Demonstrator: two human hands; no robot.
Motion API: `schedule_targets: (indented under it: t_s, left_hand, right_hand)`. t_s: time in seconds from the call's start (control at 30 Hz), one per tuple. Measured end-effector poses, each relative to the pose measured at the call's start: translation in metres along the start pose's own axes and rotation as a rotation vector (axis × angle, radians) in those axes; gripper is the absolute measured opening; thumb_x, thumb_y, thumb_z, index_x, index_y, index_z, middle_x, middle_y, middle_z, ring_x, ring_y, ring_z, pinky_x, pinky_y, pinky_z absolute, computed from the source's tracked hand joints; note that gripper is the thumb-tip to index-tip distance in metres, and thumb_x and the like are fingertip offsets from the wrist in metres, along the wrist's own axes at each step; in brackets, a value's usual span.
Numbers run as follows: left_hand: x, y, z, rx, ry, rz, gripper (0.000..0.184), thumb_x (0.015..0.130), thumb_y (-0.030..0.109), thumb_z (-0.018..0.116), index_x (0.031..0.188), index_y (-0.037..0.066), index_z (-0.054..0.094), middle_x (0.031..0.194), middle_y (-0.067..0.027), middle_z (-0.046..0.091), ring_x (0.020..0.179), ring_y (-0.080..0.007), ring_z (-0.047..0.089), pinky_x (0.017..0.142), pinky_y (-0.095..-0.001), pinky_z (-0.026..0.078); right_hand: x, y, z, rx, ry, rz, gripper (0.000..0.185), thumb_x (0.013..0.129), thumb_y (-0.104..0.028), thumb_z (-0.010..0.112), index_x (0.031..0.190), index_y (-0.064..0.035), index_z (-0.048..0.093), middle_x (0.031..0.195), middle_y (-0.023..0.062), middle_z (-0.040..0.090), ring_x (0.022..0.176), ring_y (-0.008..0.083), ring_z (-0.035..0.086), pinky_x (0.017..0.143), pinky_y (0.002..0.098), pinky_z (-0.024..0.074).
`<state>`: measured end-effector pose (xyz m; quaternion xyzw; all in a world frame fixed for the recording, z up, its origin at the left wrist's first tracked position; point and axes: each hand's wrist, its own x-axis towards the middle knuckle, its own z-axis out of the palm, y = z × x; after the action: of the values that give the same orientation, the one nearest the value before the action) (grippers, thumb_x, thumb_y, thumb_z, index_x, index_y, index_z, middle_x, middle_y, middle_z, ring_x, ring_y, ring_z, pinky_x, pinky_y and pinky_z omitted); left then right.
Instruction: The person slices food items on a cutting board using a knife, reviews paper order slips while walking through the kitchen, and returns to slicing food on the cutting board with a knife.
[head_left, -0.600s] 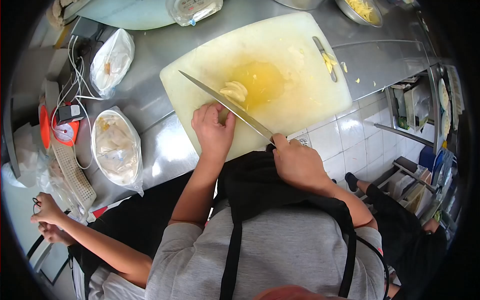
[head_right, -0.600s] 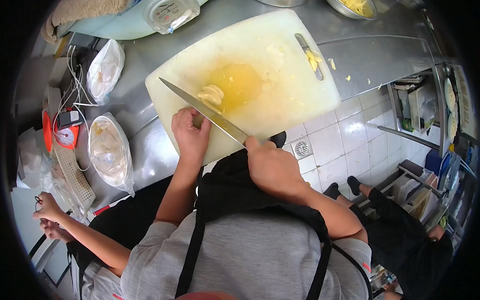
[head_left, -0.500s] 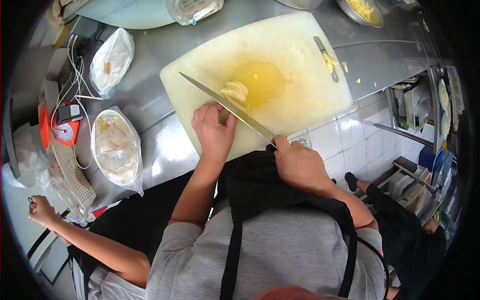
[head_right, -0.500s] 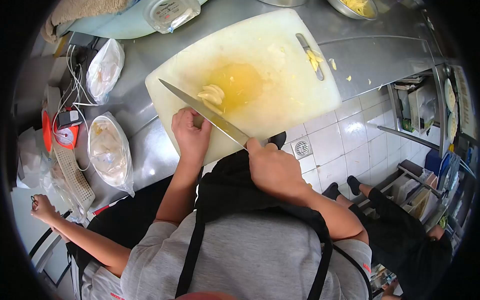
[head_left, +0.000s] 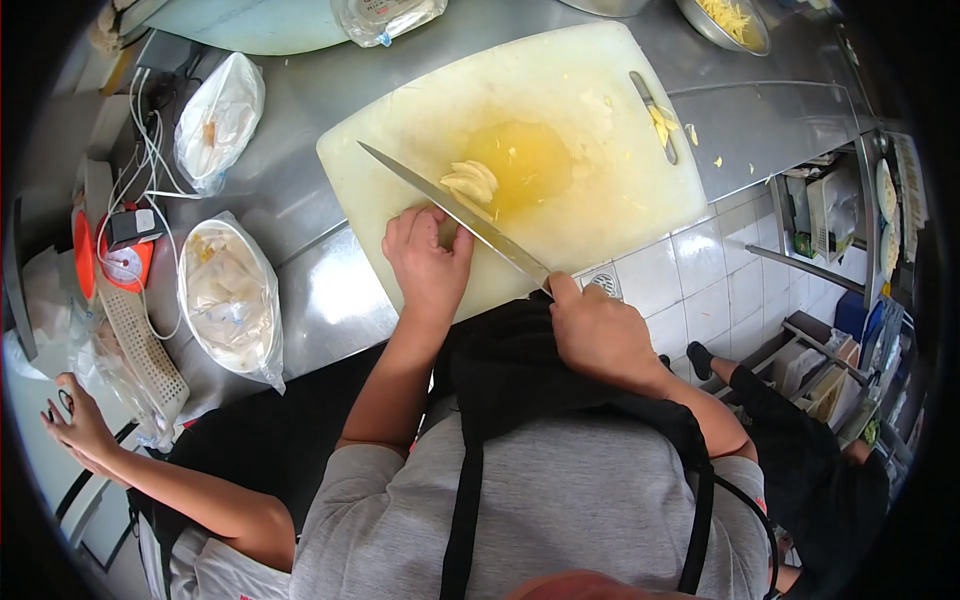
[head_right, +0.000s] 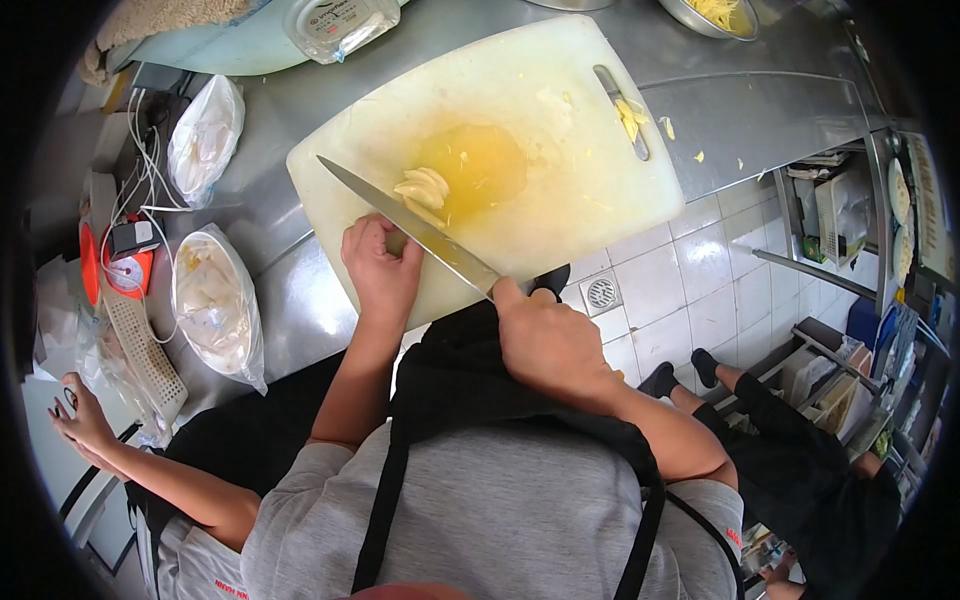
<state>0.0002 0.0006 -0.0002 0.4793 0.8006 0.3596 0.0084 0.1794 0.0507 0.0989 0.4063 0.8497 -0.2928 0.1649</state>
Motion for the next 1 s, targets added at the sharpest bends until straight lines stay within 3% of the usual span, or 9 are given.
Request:
schedule_targets:
  t_s: [0.17,0.27,0.67,0.87,1.0]
  left_hand:
    - [-0.001,-0.001,0.000,-0.008,-0.006,-0.004,0.022,0.059,0.007,0.070,0.076,0.006,0.057,0.081,-0.0070,0.056,0.080,-0.0276,0.051,0.071,-0.0382,0.038]
    - [-0.002,-0.002,0.000,-0.011,-0.018,-0.004,0.021,0.059,0.006,0.069,0.077,0.006,0.058,0.081,-0.0066,0.056,0.080,-0.0277,0.051,0.071,-0.0388,0.038]
    - [0.000,0.002,-0.001,-0.005,-0.004,0.014,0.019,0.061,0.006,0.069,0.076,0.008,0.058,0.081,-0.0046,0.057,0.081,-0.0267,0.051,0.071,-0.0385,0.038]
    - [0.000,0.002,-0.001,-0.014,0.014,0.019,0.017,0.064,0.006,0.068,0.078,0.008,0.058,0.080,-0.0053,0.057,0.081,-0.0262,0.052,0.072,-0.0380,0.038]
    - [0.005,0.002,-0.011,-0.184,0.022,-0.099,0.015,0.067,0.006,0.065,0.081,0.007,0.059,0.083,-0.0063,0.057,0.081,-0.0271,0.052,0.074,-0.0374,0.038]
  right_hand:
    - [0.000,-0.001,0.003,-0.020,0.013,0.001,0.016,0.080,-0.009,0.043,0.095,-0.0032,0.046,0.071,0.0211,0.056,0.062,0.0358,0.062,0.051,0.0453,0.0501]
    - [0.001,-0.004,0.006,-0.071,-0.041,0.077,0.023,0.084,-0.019,0.051,0.102,-0.0056,0.046,0.071,0.0199,0.057,0.064,0.0371,0.061,0.056,0.0438,0.0504]
    - [0.011,-0.002,0.002,-0.007,-0.004,-0.022,0.016,0.080,-0.007,0.044,0.094,-0.0023,0.047,0.074,0.0230,0.058,0.064,0.0353,0.063,0.053,0.0434,0.0511]
    - [0.025,-0.004,0.010,-0.064,0.052,-0.001,0.016,0.081,-0.010,0.046,0.095,-0.0020,0.048,0.071,0.0219,0.058,0.062,0.0354,0.061,0.054,0.0440,0.0497]
    - [0.026,0.001,0.009,-0.015,0.099,-0.084,0.014,0.080,-0.008,0.045,0.093,-0.0023,0.047,0.072,0.0217,0.058,0.062,0.0352,0.061,0.054,0.0441,0.0492]
